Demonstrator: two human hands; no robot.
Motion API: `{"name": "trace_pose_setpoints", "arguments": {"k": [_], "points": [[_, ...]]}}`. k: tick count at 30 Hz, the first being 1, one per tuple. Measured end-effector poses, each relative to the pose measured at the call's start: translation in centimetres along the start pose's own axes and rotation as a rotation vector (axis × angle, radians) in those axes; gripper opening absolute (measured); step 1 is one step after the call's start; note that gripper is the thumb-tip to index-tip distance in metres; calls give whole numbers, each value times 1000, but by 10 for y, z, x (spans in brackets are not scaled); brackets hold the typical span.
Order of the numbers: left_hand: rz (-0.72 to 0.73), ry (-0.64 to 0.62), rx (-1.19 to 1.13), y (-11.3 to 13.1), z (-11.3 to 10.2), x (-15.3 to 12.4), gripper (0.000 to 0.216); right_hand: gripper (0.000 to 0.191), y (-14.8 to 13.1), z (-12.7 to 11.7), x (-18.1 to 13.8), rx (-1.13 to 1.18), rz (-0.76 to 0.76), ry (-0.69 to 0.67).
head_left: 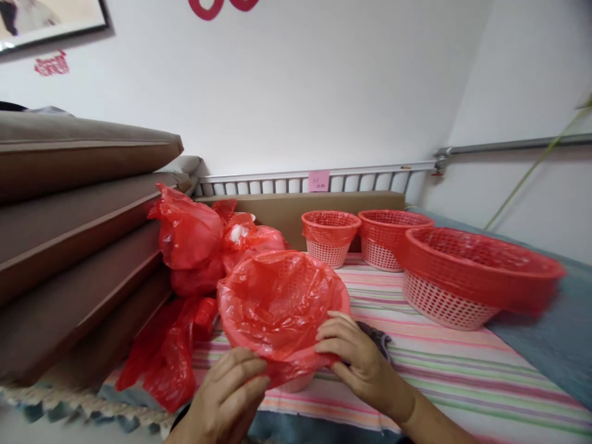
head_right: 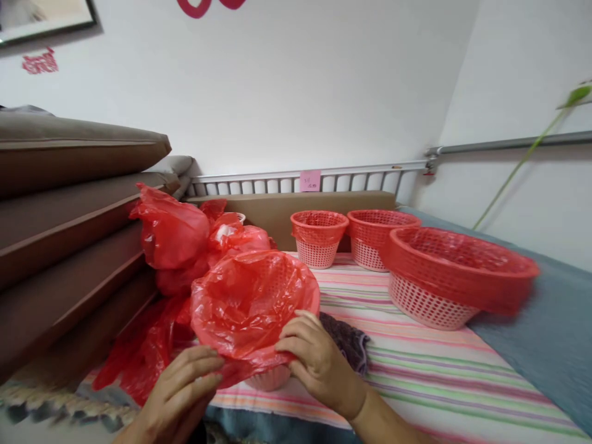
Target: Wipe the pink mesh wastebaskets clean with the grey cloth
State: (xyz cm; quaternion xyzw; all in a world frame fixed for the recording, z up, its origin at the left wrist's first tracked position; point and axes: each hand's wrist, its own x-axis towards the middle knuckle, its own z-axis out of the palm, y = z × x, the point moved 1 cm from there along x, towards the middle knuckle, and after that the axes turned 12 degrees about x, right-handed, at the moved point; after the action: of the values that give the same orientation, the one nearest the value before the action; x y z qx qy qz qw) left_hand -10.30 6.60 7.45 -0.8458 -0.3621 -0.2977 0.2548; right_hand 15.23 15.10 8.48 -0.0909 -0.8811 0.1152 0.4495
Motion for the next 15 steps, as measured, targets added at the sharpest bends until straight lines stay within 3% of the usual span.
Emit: {"name": "trace_pose_setpoints", "arguments": {"k": [2, 4, 10, 15], "points": [[-49, 5, 82, -3, 8, 14, 32, 24, -4, -1, 3, 69, 23, 32], [-70, -72, 143, -8, 21, 24, 37, 27, -8, -2, 2, 67, 26, 85], [-35, -129, 226, -16, 37, 29, 45, 27, -17, -9, -41, -262, 58, 99], [3, -171, 177, -9, 36, 30, 40, 17, 8, 26, -83, -243, 283, 40]]}}
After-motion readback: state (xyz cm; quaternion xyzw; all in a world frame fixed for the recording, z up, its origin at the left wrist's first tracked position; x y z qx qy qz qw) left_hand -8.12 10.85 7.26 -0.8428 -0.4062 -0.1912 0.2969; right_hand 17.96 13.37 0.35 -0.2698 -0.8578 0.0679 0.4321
